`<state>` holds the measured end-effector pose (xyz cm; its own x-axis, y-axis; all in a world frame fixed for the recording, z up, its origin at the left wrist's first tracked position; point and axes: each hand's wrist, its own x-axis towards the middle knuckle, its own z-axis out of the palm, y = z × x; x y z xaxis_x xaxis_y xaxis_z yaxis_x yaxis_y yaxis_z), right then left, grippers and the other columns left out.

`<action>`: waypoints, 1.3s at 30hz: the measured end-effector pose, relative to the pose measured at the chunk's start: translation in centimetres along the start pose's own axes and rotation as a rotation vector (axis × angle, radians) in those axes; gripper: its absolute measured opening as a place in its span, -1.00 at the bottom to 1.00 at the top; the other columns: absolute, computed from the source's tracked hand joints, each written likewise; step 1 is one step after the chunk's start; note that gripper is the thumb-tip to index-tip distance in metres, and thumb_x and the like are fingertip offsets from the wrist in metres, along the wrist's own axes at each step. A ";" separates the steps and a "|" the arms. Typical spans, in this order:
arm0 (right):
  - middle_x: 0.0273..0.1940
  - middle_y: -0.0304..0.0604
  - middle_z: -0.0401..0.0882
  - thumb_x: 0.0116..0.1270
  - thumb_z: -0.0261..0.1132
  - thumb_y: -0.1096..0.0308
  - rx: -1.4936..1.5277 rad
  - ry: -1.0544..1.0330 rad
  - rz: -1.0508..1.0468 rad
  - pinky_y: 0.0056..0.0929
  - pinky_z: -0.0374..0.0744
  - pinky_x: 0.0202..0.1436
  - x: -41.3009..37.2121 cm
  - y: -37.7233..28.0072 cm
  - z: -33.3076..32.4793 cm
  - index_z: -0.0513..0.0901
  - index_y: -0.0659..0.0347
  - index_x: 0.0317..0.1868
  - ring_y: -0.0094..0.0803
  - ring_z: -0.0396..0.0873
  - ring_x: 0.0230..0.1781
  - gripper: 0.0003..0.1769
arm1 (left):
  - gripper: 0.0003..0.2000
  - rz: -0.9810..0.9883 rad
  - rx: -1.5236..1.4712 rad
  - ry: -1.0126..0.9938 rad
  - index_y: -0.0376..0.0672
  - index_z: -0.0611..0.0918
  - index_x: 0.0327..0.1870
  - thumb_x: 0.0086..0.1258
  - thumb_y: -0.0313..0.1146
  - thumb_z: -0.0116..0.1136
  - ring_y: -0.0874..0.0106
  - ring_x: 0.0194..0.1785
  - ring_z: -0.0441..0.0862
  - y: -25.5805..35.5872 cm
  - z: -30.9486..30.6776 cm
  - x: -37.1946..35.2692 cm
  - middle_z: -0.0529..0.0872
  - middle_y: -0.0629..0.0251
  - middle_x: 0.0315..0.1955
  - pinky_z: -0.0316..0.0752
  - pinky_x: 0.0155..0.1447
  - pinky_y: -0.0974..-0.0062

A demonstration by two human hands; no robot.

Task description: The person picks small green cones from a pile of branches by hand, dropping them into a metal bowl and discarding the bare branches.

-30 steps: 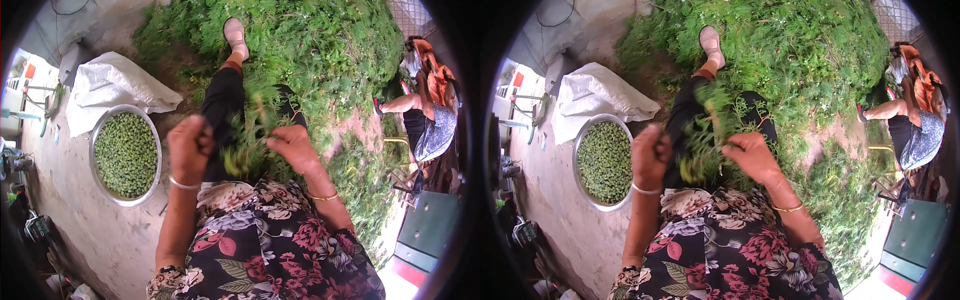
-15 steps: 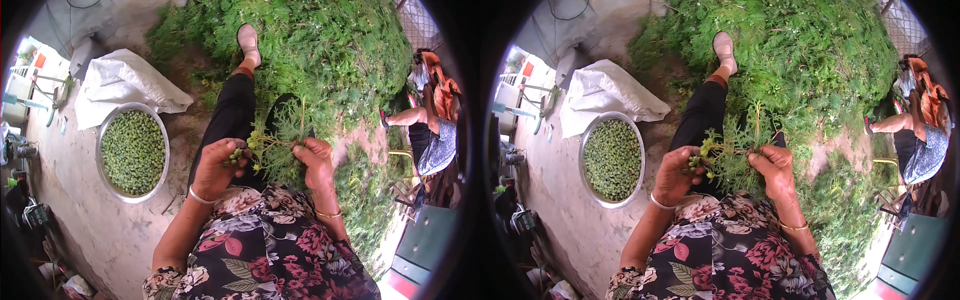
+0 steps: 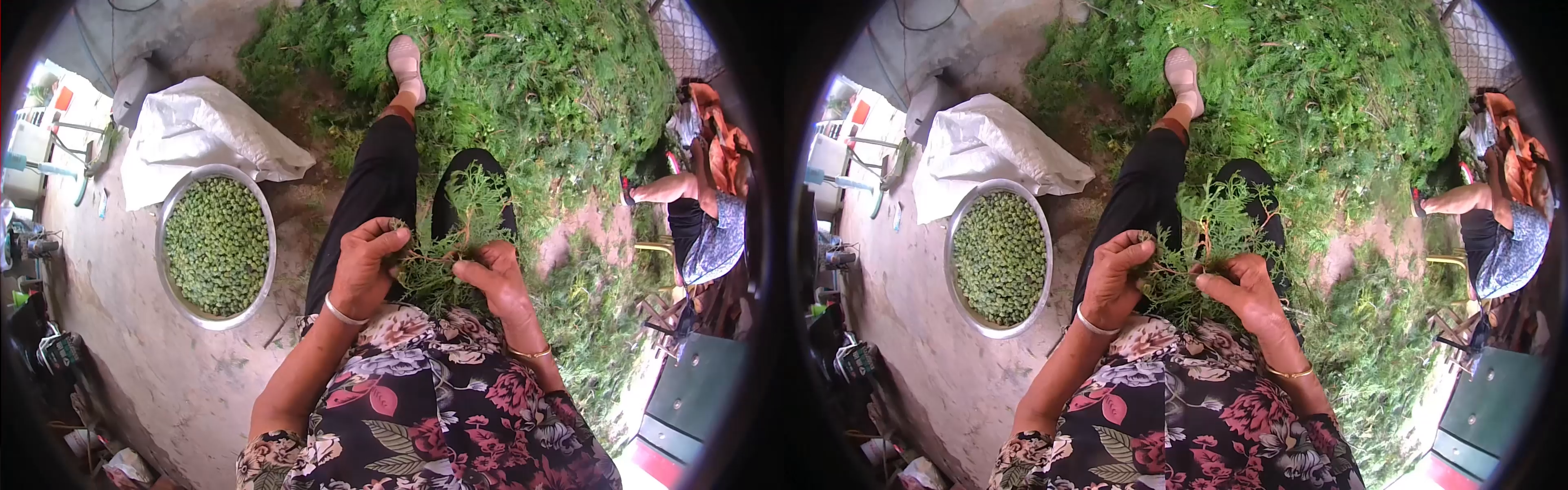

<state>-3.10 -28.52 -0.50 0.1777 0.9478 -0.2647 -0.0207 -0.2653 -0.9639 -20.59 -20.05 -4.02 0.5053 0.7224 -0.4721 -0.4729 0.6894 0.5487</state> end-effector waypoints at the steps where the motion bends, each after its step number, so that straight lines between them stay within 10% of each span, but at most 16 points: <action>1: -0.63 -0.42 0.33 0.15 0.33 0.41 0.057 0.035 -0.010 -0.53 0.18 -0.53 0.1 -0.2 0.6 0.60 0.36 -0.52 -0.71 0.20 -0.55 -0.81 | -0.87 -0.023 0.045 -0.026 -0.23 0.57 -0.25 0.22 -0.52 0.25 0.61 -0.46 0.59 0.3 -0.4 0.0 0.66 0.36 -0.44 0.38 -0.51 0.73; 12: -0.71 -0.49 0.23 0.17 0.37 0.40 -0.090 -0.026 0.018 -0.52 0.14 -0.61 0.2 1.7 1.5 0.49 0.34 -0.68 -0.73 0.14 -0.62 -0.66 | -0.84 0.154 0.228 0.146 -0.21 0.56 -0.34 0.10 -0.63 0.26 0.65 -0.62 0.48 3.1 0.5 -2.2 0.61 0.40 -0.57 0.22 -0.64 0.75; 17: -0.57 -0.31 0.57 0.15 0.29 0.60 0.248 0.152 0.000 -0.59 0.37 -0.49 -0.1 1.3 -0.6 0.63 0.31 -0.57 -0.62 0.44 -0.58 -0.85 | -0.97 0.470 0.006 0.305 -0.14 0.59 -0.38 0.28 -0.46 0.17 0.73 -0.65 0.28 8.5 -8.4 -1.3 0.48 0.53 -0.63 0.12 -0.63 0.77; 20: -0.44 -0.20 0.67 0.10 0.29 0.67 0.404 0.243 0.019 -0.60 0.49 -0.32 -0.7 0.4 -0.9 0.67 0.33 -0.50 -0.57 0.56 -0.45 -0.90 | -0.74 0.714 0.340 0.376 -0.30 0.59 -0.06 0.26 -0.44 0.22 0.44 -0.34 0.62 13.8 -15.7 -2.3 0.68 0.19 -0.29 0.54 -0.24 0.51; 24: -0.42 -0.20 0.67 0.08 0.29 0.68 0.451 0.152 -0.046 -0.58 0.50 -0.31 -0.4 1.4 -0.9 0.67 0.34 -0.47 -0.56 0.57 -0.43 -0.92 | -0.63 0.955 1.040 0.682 -0.40 0.54 0.07 0.24 -0.46 0.22 0.21 -0.11 0.64 16.3 -19.2 -3.1 0.67 0.03 -0.12 0.50 0.05 0.23; 26: -0.42 -0.20 0.67 0.07 0.30 0.69 0.460 0.179 -0.009 -0.57 0.51 -0.28 -0.4 0.7 -0.8 0.67 0.33 -0.48 -0.55 0.57 -0.42 -0.90 | -0.59 0.842 1.804 1.142 -0.45 0.51 0.10 0.23 -0.48 0.21 0.11 -0.01 0.58 16.8 -18.7 -3.6 0.64 -0.02 -0.04 0.40 0.15 0.12; 27: -0.42 -0.20 0.67 0.07 0.30 0.69 0.457 0.183 -0.009 -0.57 0.51 -0.28 -0.4 0.4 -0.8 0.67 0.33 -0.48 -0.55 0.57 -0.42 -0.90 | -0.69 1.112 1.771 1.108 -0.42 0.57 0.01 0.25 -0.49 0.17 0.26 -0.21 0.63 16.7 -18.5 -3.2 0.69 0.04 -0.19 0.53 -0.09 0.30; 31: -0.46 -0.18 0.65 0.07 0.32 0.70 0.464 0.165 -0.027 -0.53 0.53 -0.24 -0.6 0.8 -1.0 0.63 0.31 -0.52 -0.50 0.59 -0.41 -0.88 | -0.86 0.908 0.740 0.751 -0.35 0.64 -0.22 0.29 -0.48 0.15 0.64 -0.58 0.47 13.1 -14.1 -2.4 0.63 0.32 -0.55 0.32 -0.55 0.72; 39: -0.36 -0.21 0.45 0.06 0.27 0.76 0.412 0.171 0.031 -0.22 0.51 -0.01 -1.1 1.4 -1.1 0.33 0.13 -0.30 -0.20 0.57 -0.18 -0.63 | -0.66 0.010 0.564 -0.213 -0.41 0.57 0.05 0.27 -0.49 0.17 0.64 -0.48 0.52 3.8 0.1 -2.0 0.64 0.35 -0.48 0.38 -0.44 0.70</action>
<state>-2.26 -30.17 -1.51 0.3307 0.8884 -0.3186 -0.4129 -0.1673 -0.8952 -23.28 -18.88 -0.90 0.6639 0.6617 -0.3485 -0.0516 0.5055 0.8613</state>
